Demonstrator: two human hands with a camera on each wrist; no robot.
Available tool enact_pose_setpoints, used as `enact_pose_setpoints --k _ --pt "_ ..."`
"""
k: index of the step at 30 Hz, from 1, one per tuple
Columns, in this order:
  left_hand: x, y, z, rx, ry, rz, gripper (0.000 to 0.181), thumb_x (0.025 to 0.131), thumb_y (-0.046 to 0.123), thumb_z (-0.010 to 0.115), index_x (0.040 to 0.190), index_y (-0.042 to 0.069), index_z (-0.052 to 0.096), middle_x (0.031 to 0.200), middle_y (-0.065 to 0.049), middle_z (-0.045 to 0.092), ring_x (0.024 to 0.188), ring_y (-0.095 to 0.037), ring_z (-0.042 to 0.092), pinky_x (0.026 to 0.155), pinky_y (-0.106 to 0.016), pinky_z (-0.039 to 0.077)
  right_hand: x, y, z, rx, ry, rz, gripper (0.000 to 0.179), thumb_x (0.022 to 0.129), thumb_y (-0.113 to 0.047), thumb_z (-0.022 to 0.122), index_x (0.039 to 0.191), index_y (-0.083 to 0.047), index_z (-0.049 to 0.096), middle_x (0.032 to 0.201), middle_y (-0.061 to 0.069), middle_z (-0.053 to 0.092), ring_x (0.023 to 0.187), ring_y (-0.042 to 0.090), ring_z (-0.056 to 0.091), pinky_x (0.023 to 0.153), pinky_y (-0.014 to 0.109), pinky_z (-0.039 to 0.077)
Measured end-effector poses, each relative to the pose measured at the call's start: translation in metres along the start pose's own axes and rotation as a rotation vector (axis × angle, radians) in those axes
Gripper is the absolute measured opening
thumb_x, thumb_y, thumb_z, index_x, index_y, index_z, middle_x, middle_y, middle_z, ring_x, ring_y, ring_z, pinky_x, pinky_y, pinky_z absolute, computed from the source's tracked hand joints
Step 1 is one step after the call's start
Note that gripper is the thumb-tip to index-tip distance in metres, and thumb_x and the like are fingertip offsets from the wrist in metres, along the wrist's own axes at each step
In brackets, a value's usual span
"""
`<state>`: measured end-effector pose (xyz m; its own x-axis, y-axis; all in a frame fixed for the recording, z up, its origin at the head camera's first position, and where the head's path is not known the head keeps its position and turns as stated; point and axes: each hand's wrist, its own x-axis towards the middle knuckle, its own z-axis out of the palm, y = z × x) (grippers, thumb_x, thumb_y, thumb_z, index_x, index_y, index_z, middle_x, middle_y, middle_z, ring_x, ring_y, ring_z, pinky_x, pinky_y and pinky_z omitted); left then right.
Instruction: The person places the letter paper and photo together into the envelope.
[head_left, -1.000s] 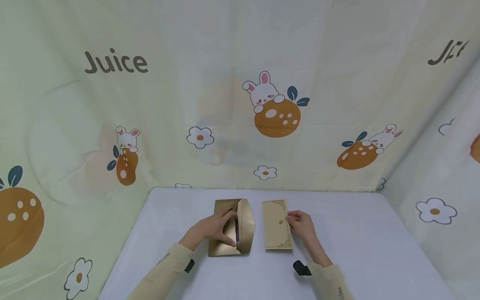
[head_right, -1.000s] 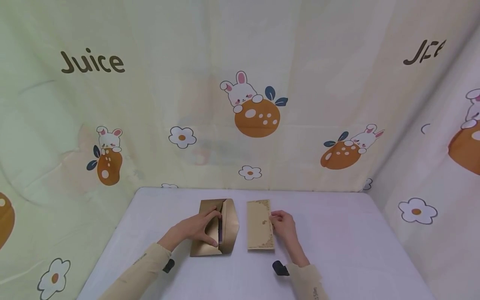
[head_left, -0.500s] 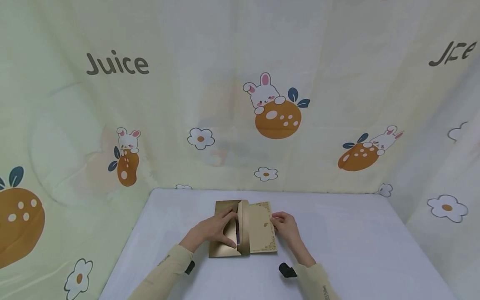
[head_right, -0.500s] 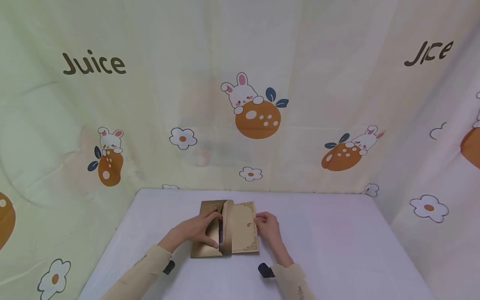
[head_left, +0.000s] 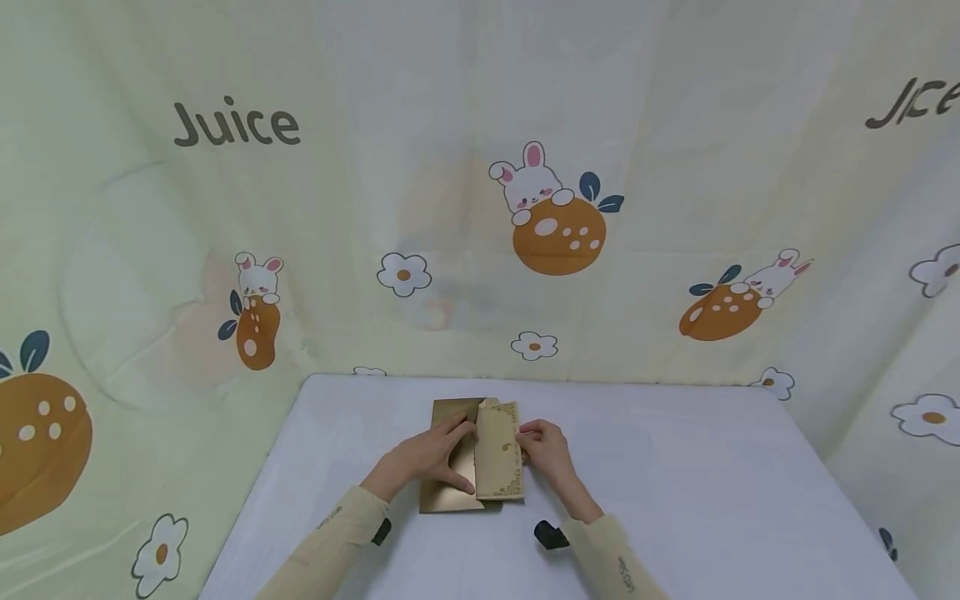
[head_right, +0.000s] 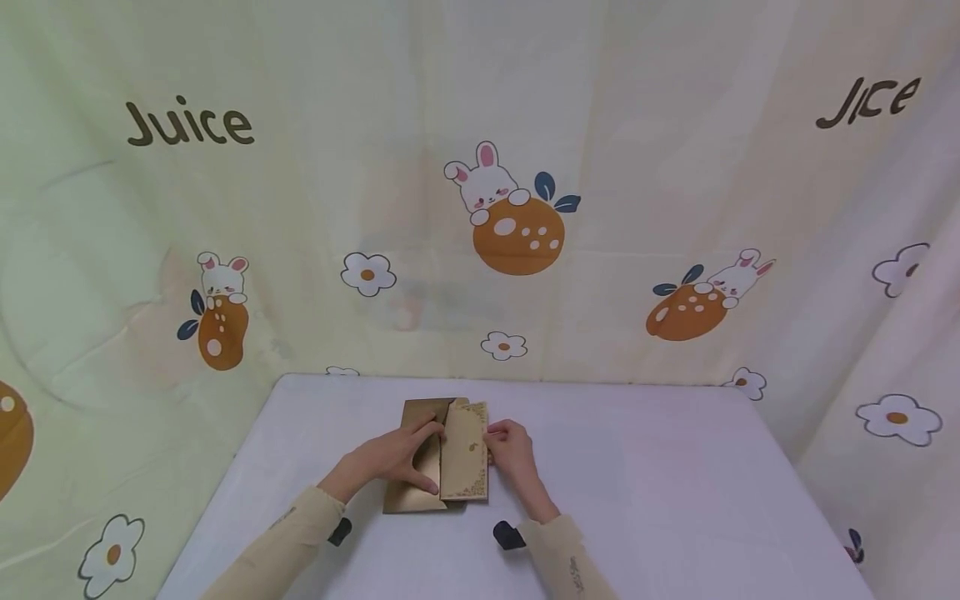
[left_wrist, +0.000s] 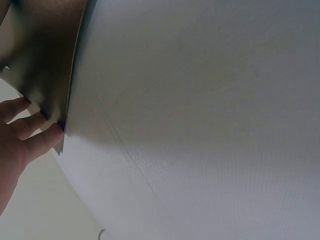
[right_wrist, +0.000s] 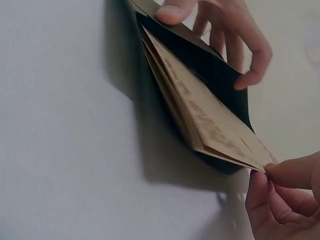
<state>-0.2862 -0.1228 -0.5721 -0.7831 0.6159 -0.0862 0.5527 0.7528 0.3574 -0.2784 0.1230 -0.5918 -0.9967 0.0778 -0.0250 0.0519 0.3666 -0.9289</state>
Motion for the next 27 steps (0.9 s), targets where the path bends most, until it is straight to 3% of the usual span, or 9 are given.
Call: enact_pose_setpoints --k 15,27 --pt "0.001 0.001 -0.003 0.004 -0.011 -0.008 0.097 0.07 0.071 0.077 0.146 0.025 0.038 0.164 -0.02 0.026 0.145 -0.036 0.041 0.107 -0.05 0.047 0.001 -0.009 0.027 -0.054 -0.139 -0.045 0.022 0.093 -0.003 0.066 0.113 0.007 0.067 0.082 0.014 0.073 0.062 0.018 0.067 0.055 0.026 0.054" --pt "0.0 0.0 -0.002 0.012 -0.014 -0.01 0.102 0.07 0.072 0.076 0.15 0.025 0.035 0.164 -0.021 0.025 0.146 -0.036 0.038 0.107 -0.05 0.047 -0.001 -0.011 0.044 -0.053 -0.193 -0.082 0.023 0.092 -0.001 0.065 0.113 0.007 0.066 0.078 0.014 0.071 0.056 0.013 0.063 0.052 0.025 0.053"
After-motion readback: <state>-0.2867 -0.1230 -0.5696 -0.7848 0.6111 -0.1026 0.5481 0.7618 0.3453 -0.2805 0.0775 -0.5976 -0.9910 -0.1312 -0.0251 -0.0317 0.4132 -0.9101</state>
